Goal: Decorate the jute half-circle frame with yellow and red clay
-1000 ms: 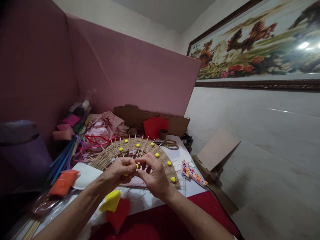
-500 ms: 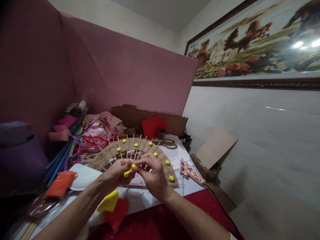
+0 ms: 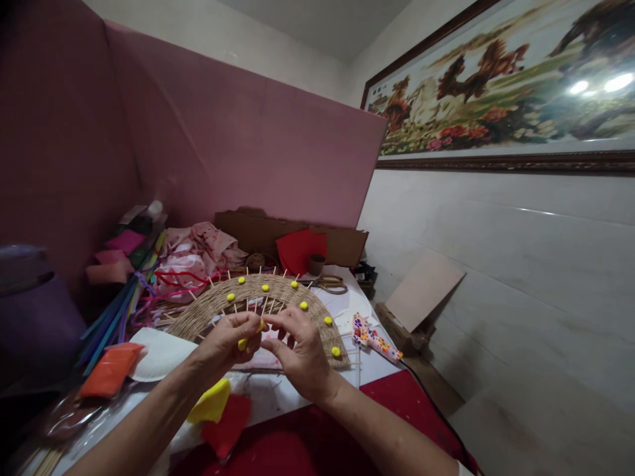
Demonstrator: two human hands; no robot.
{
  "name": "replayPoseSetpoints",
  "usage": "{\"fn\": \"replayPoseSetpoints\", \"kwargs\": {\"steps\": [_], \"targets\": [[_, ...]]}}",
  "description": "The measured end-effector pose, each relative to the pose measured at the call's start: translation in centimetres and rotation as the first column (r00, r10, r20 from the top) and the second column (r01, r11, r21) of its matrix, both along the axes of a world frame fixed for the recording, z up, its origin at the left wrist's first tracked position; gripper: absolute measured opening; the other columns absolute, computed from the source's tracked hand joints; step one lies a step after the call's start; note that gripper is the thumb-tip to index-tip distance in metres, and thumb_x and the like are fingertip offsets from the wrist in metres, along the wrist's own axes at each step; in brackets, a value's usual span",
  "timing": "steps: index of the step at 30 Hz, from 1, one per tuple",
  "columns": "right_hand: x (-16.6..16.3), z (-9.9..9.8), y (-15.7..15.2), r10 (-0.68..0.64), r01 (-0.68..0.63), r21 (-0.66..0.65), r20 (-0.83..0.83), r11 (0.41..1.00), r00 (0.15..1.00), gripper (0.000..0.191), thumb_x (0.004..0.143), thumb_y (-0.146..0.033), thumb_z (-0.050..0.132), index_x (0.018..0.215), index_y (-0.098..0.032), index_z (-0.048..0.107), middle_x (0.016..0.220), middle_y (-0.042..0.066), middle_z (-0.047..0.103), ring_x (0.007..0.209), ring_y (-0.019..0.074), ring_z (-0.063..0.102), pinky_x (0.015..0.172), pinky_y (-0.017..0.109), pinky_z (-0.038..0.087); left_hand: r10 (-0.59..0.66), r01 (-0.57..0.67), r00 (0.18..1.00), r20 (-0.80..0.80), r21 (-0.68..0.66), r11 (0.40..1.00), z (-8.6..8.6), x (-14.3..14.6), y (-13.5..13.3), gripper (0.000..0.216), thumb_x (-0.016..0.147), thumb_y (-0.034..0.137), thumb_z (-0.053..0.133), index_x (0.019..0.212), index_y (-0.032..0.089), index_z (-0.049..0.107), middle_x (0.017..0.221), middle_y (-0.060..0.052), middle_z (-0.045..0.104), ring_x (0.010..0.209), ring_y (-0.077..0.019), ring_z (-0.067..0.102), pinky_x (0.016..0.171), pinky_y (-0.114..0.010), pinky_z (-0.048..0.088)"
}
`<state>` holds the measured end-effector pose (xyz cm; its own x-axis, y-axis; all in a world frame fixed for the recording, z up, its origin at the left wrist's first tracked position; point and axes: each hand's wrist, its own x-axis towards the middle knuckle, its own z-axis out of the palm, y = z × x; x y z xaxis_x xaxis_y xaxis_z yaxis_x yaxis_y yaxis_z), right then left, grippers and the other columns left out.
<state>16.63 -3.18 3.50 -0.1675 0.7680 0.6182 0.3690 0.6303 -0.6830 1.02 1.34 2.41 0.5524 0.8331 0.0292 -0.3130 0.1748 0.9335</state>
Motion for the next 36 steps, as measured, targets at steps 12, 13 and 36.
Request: {"fn": "replayPoseSetpoints", "kwargs": {"steps": [12,13,36], "targets": [[17.4,-2.8,1.6,-0.513,0.688,-0.165,0.551,0.707,0.658,0.047,0.066,-0.027,0.068,0.108,-0.013,0.053,0.107,0.013,0.055,0.102,0.0255,0.053,0.087,0.037,0.041,0.104,-0.105,0.994,-0.028,-0.028,0.994,-0.2,0.3,0.8,0.038,0.072,0.051,0.063,0.07,0.015,0.05,0.047,0.006,0.042,0.04,-0.003,0.028,0.038,-0.016,0.012],[18.7,-3.1,1.8,-0.465,0.711,-0.188,0.639,0.678,0.613,0.052,0.064,-0.03,0.07,0.109,-0.012,0.053,0.109,0.013,0.055,0.103,0.0265,0.052,0.088,0.036,0.04,0.102,-0.103,0.994,-0.042,-0.018,0.995,-0.3,0.4,0.8,0.038,0.072,0.051,0.063,0.069,0.016,0.049,0.047,0.006,0.042,0.04,-0.0031,0.027,0.038,-0.016,0.012],[21.0,-3.0,3.0,-0.185,0.595,-0.291,0.77,0.749,0.61,0.022,0.06,-0.025,0.061,0.08,-0.017,0.06,0.08,0.003,0.062,0.074,0.018,0.054,0.062,0.023,0.038,0.127,-0.138,0.978,-0.162,-0.056,0.989,-0.1,0.8,0.2,0.042,0.066,0.053,0.066,0.065,0.016,0.047,0.045,0.007,0.04,0.039,-0.0021,0.023,0.039,-0.017,0.009]]}}
